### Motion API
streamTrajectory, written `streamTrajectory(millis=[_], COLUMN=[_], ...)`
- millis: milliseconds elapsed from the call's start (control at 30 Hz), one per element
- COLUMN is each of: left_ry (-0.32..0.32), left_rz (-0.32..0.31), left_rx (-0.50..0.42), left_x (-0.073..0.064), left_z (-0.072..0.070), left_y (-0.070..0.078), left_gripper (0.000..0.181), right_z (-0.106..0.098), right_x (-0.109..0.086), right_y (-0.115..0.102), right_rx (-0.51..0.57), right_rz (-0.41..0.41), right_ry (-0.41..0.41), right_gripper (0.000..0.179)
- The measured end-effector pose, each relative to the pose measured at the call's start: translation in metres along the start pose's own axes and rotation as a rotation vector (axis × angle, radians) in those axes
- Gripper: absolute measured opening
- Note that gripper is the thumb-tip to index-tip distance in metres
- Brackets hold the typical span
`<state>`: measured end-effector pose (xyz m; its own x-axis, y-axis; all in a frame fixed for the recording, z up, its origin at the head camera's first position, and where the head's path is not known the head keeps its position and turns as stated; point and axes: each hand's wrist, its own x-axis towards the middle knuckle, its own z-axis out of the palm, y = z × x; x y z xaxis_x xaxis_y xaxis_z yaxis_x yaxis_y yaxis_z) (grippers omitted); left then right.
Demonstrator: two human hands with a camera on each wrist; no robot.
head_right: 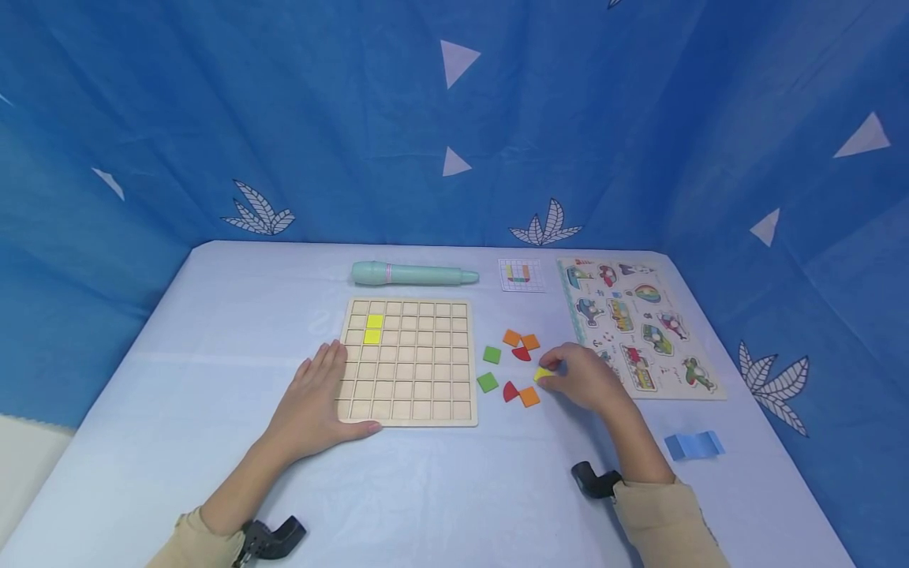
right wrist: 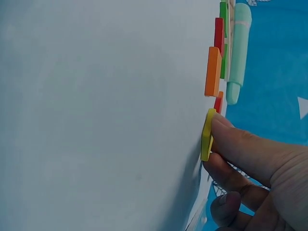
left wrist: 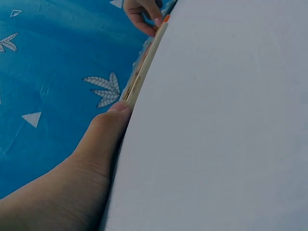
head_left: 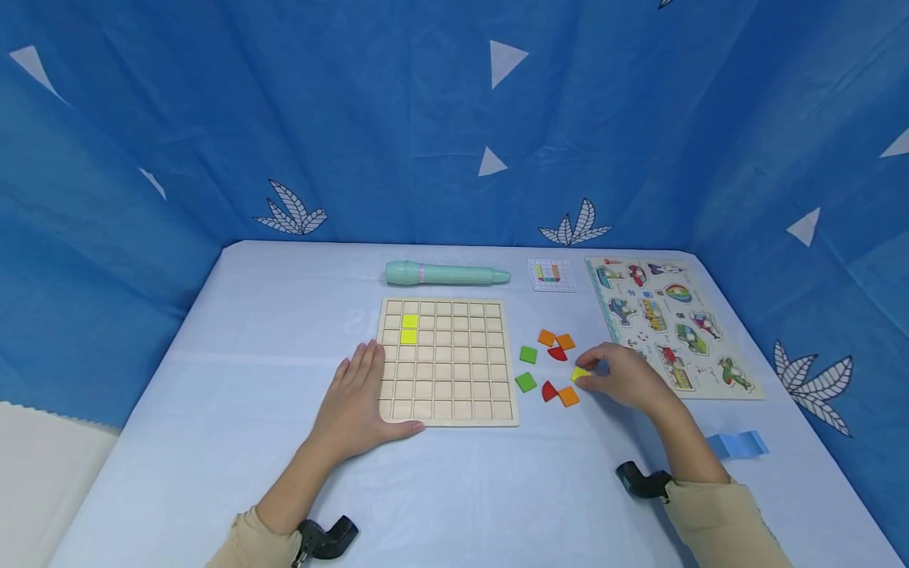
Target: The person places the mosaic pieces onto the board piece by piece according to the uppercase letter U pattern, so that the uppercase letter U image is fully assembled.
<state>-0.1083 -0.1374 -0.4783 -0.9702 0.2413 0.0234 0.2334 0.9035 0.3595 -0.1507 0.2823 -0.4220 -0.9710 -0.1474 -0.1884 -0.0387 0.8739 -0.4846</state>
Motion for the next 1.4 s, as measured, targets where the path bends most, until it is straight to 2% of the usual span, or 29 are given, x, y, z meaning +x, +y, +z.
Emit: streamTrajectory(millis=[500,933,1200,1400], left_ry=[0.002,0.001,0.006,0.008], left_rz=[0.003,-0.001,0.003,0.003], left_rx=[0.007,0.004,0.007,0.003], left_x=[-0.0001,-0.0006,-0.0002,-0.0003], left_z=[0.0003,0.0007,0.0019,0.0018], left_y=[-0.0003,-0.0003,-0.0008,-0.0003], left_gripper=[0.14,0.141,0.141,0.142], right_z=[0.0024,0.0012,-0.0035,-0.0009], right_x=[0.0019,0.0015,0.0049,0.0093], right_y=[-0.0001,-0.0008,-0.0028,-0.0066], right_rx=[0.014,0.026,0.062,0.081], right_rz=[0.0,-0.034,-0.059,-0.043], right_ry=[-0.028,-0.051,-0.009,0.012], right_gripper=[0.023,0.023,0.021,0.022])
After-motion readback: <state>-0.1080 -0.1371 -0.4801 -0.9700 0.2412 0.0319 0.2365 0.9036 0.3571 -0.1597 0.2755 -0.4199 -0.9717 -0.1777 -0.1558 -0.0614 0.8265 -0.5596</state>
